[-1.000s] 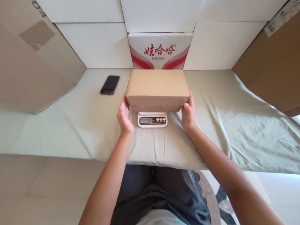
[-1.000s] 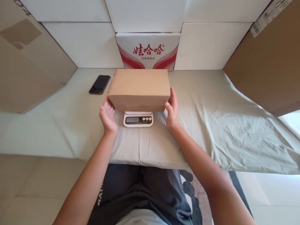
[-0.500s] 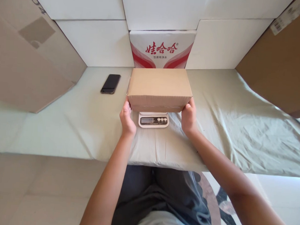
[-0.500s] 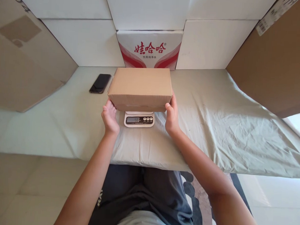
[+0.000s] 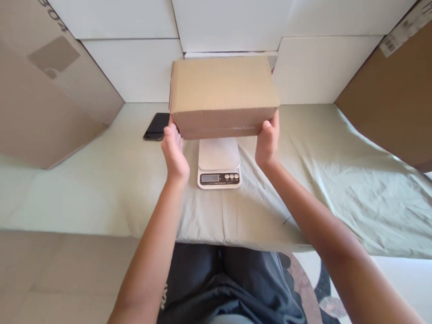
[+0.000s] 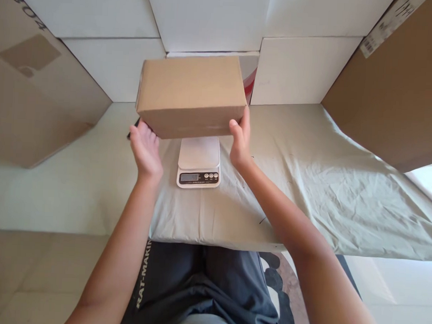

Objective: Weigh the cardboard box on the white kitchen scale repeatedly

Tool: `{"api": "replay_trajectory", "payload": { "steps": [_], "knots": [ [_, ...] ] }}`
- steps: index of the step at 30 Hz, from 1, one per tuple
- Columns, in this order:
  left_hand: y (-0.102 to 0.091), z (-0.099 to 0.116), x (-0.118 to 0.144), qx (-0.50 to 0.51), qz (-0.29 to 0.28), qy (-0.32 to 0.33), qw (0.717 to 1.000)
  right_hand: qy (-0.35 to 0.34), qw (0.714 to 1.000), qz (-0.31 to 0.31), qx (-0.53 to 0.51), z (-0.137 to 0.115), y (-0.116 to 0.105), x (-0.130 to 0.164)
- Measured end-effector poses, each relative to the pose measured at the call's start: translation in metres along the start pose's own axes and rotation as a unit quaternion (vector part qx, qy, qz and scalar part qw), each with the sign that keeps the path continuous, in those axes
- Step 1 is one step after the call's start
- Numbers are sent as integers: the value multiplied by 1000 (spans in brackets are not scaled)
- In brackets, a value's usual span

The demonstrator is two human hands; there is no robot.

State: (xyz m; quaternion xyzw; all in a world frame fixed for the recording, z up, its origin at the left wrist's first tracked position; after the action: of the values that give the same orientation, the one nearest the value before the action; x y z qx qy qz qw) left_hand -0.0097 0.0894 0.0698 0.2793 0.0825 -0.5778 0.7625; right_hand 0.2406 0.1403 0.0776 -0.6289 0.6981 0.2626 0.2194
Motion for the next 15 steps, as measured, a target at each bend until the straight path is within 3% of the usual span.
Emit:
{"api": "replay_trajectory", "payload": {
  "steps": [4,8,15],
  "knots": [
    [3,-42,-39,10,18,-55,998,-9,999,33,-5,38,9,-21],
    [1,-84,-52,7,67,-121,990,59,998,25,-21,76,15,-19],
    [-2,-102,-47,-24,80,-165,983,125,992,0,-18,107,14,-10]
  ]
}}
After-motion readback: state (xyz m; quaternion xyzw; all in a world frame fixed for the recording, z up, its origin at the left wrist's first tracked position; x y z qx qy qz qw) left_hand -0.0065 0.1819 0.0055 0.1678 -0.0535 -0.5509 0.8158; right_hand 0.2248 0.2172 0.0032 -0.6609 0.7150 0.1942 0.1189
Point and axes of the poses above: each hand's wrist, its own x-axis away from the middle knuckle, its own y-axis out of the palm, z = x × y, the point moved 5 cm from there along -x, towards the middle knuckle, and after that the axes turned 4 degrees about x, right-handed, at the moved point
